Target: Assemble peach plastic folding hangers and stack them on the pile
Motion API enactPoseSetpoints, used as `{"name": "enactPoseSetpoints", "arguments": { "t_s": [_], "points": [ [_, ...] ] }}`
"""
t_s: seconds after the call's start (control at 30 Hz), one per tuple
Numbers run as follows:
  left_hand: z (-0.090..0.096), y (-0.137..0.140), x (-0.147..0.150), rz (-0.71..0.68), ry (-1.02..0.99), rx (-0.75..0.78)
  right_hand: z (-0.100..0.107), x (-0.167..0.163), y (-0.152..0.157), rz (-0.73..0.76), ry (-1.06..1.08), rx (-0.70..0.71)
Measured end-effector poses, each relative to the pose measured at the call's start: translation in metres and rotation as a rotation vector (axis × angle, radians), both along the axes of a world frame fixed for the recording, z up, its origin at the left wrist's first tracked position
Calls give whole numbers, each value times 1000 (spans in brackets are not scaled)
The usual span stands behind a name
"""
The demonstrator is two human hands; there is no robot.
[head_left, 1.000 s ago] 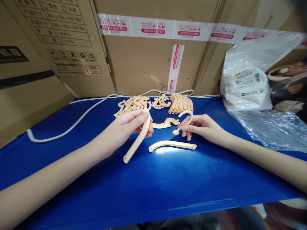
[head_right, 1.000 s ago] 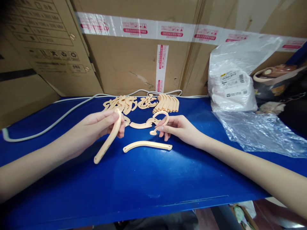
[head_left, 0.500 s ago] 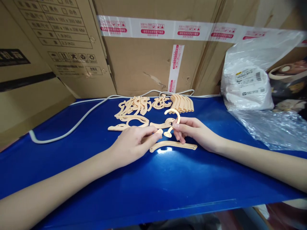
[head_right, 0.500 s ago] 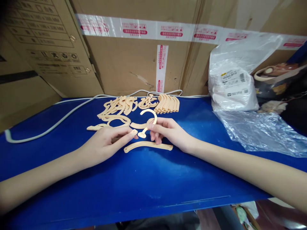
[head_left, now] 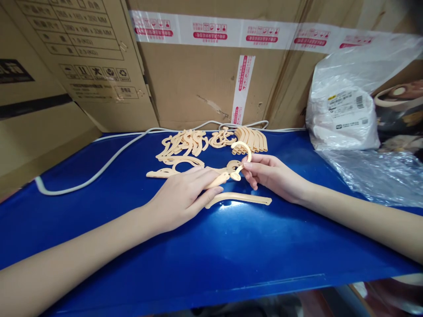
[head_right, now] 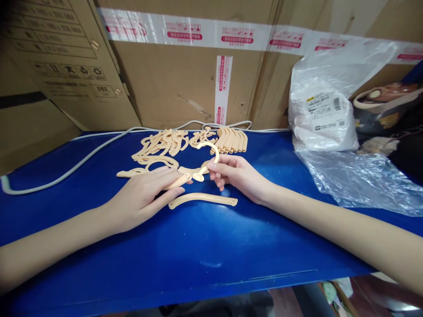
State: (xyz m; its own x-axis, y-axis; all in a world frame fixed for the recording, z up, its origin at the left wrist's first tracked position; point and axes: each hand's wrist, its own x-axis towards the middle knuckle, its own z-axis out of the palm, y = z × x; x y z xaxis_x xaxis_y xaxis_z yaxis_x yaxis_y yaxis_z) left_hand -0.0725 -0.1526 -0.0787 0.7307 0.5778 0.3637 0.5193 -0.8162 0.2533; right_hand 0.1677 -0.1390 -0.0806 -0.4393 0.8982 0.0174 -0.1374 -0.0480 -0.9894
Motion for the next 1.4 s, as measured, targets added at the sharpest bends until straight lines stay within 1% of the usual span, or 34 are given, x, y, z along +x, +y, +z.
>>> {"name": "enactPoseSetpoints", "arguments": {
  "t_s": [0.13, 0.4, 0.53, 0.8, 0.93, 1.07, 1.23, 1.4],
  "points": [
    [0, -1, -1, 17, -5, -16, -1, 2, 1, -8, 5, -22],
    [2, -4, 2, -56, -21, -13, -1, 3, 1, -10, 1, -23],
    [2, -5, 2, -49, -16, -2, -1, 3, 1, 0, -1, -13],
    [0, -5, 5, -93, 18, 195, -3, 3, 1, 27, -38, 9],
    [-3, -6, 6, -112, 51, 344, -3, 4, 1, 50, -59, 14],
    [-5, -8, 6, -90, 105, 493, -3, 3, -1, 57, -74, 34],
    [-4, -10, 7, -66, 135, 578, -3, 3, -3, 48, -95, 74],
    [-6, -11, 9, -49, 157, 621, -7, 6, -3, 8, -157, 160]
  ]
}}
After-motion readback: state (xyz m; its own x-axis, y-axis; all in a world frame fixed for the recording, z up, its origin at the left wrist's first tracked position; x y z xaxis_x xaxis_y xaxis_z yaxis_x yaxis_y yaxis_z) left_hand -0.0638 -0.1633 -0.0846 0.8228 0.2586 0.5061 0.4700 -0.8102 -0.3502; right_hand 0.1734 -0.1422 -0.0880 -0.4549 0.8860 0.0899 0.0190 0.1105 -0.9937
